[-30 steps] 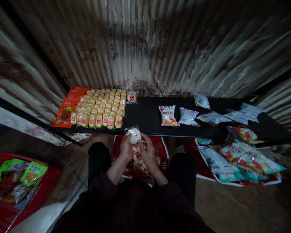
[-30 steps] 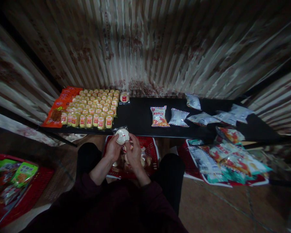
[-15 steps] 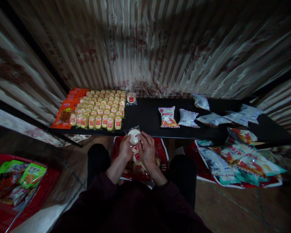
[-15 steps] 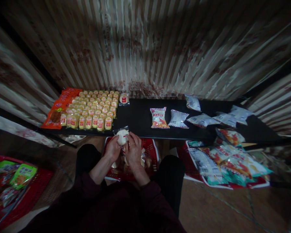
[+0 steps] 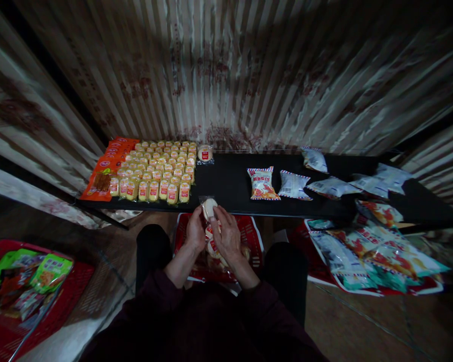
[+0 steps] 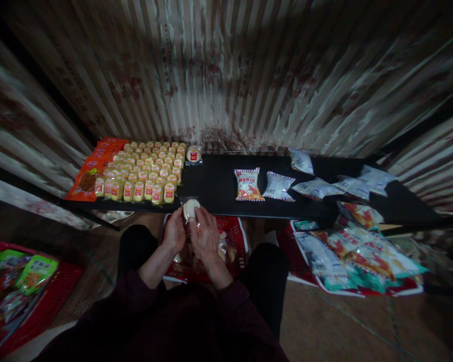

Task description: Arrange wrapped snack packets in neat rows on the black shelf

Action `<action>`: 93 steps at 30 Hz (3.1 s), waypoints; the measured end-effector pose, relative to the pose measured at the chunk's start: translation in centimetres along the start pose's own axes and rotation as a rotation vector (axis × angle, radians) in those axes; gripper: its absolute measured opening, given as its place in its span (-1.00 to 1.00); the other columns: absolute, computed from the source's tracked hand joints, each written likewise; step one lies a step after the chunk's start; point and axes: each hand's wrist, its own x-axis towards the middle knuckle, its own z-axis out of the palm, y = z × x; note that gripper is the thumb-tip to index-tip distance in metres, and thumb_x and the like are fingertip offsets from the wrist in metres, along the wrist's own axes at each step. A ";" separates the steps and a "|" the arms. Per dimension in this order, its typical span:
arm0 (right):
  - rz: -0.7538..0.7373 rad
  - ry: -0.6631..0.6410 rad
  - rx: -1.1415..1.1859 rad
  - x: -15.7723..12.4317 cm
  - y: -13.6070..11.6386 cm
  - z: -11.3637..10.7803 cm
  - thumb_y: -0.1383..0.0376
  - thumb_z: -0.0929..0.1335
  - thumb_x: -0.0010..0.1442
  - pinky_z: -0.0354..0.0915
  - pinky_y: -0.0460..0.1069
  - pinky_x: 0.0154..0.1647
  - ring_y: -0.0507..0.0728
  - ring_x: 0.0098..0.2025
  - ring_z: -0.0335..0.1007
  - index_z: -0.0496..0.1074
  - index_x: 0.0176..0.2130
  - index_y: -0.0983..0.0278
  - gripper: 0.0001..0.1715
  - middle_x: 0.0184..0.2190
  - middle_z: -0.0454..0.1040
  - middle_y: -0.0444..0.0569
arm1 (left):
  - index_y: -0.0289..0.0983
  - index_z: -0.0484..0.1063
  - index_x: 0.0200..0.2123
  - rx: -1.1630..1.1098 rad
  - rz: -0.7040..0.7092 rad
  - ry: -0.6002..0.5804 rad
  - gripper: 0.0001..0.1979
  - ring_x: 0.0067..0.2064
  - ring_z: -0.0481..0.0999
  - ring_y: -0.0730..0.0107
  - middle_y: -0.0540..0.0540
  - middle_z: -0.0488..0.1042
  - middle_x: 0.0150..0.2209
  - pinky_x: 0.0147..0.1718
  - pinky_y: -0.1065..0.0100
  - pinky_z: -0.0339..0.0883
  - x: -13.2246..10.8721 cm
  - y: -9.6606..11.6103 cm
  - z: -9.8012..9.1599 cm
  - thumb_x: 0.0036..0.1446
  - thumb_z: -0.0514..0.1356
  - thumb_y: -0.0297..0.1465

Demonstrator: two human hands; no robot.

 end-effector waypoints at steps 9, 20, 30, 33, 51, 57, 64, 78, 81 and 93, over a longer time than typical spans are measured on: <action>0.113 -0.017 0.184 0.2 -0.8 0.2 0.08 0.28 0.21 0.26 0.18 0.10 0.26 0.05 0.38 0.33 0.13 0.23 -0.45 0.04 0.45 0.11 | -0.25 0.53 -0.20 0.064 -0.014 -0.053 -0.64 -0.18 0.53 0.31 -0.08 0.57 -0.21 -0.11 0.30 0.33 -0.4 0.1 -0.2 -0.17 0.30 -0.39; 0.422 0.106 0.554 0.4 1.3 1.2 0.04 0.29 0.18 0.33 0.09 -0.05 0.20 -0.08 0.40 0.38 0.05 0.22 -0.49 -0.10 0.50 0.03 | -0.27 0.50 -0.19 0.206 0.047 0.040 -0.67 -0.21 0.53 0.36 -0.12 0.56 -0.18 -0.13 0.29 0.37 -0.1 -0.8 -0.5 -0.10 0.21 -0.56; 0.450 0.129 0.606 1.2 3.6 2.6 0.08 0.32 0.13 0.35 0.08 -0.06 0.19 -0.07 0.43 0.30 0.15 0.26 -0.36 -0.03 0.51 0.04 | -0.30 0.47 -0.24 0.259 0.093 0.061 -0.70 -0.28 0.52 0.42 -0.09 0.55 -0.26 -0.25 0.37 0.38 0.4 0.0 -0.1 -0.09 0.15 -0.62; 0.420 0.132 0.533 1.7 3.9 2.6 0.08 0.32 0.12 0.32 0.09 -0.01 0.20 -0.04 0.42 0.37 0.08 0.29 -0.41 -0.05 0.53 0.05 | -0.31 0.46 -0.23 0.275 0.148 0.063 -0.69 -0.24 0.52 0.44 -0.09 0.55 -0.24 -0.21 0.39 0.38 0.9 0.2 -0.2 -0.09 0.13 -0.63; 0.320 0.091 0.189 6.1 5.2 2.8 0.09 0.23 0.16 0.29 0.13 0.02 0.23 -0.07 0.40 0.44 0.02 0.38 -0.43 -0.07 0.48 0.19 | -0.33 0.42 -0.05 0.634 0.335 0.126 -0.65 -0.16 0.50 0.41 -0.16 0.52 -0.18 -0.08 0.33 0.37 5.5 -0.4 -0.2 0.09 0.07 -0.59; 0.307 0.063 0.124 7.3 5.6 2.9 0.12 0.22 0.18 0.31 0.12 0.00 0.22 -0.09 0.42 0.42 0.03 0.37 -0.45 -0.09 0.49 0.19 | -0.32 0.45 -0.16 0.647 0.352 0.122 -0.68 -0.13 0.52 0.43 -0.14 0.53 -0.15 -0.04 0.35 0.36 5.7 -0.1 0.5 0.06 0.03 -0.65; 0.309 0.046 0.072 8.8 5.7 3.5 0.17 0.22 0.17 0.29 0.10 0.03 0.22 -0.05 0.42 0.41 0.03 0.38 -0.48 -0.06 0.50 0.18 | -0.34 0.46 -0.12 0.748 0.387 0.143 -0.64 -0.10 0.49 0.36 -0.19 0.50 -0.12 -0.02 0.30 0.36 6.9 0.3 1.2 0.03 0.04 -0.65; 0.311 0.061 0.099 12.4 6.9 5.2 0.24 0.25 0.15 0.34 0.06 -0.05 0.18 -0.15 0.47 0.43 0.01 0.31 -0.54 -0.12 0.53 0.10 | -0.29 0.43 -0.03 0.948 0.425 0.182 -0.62 0.08 0.42 0.27 -0.19 0.46 0.00 0.12 0.26 0.25 9.4 0.9 2.8 0.05 0.10 -0.58; 0.303 0.060 0.108 13.0 7.0 5.5 0.24 0.26 0.15 0.34 0.05 -0.06 0.16 -0.15 0.47 0.42 0.03 0.29 -0.54 -0.12 0.54 0.07 | -0.29 0.46 -0.08 0.924 0.446 0.167 -0.64 0.05 0.44 0.26 -0.19 0.48 -0.03 0.11 0.23 0.26 9.9 0.9 2.9 0.04 0.09 -0.59; 0.333 0.034 0.096 15.3 7.1 5.8 0.25 0.25 0.14 0.33 0.06 -0.05 0.19 -0.11 0.48 0.37 0.07 0.33 -0.49 -0.10 0.53 0.11 | -0.34 0.46 -0.07 0.965 0.501 0.160 -0.64 0.11 0.40 0.23 -0.26 0.45 0.03 0.17 0.21 0.21 11.6 1.3 4.4 0.05 0.09 -0.60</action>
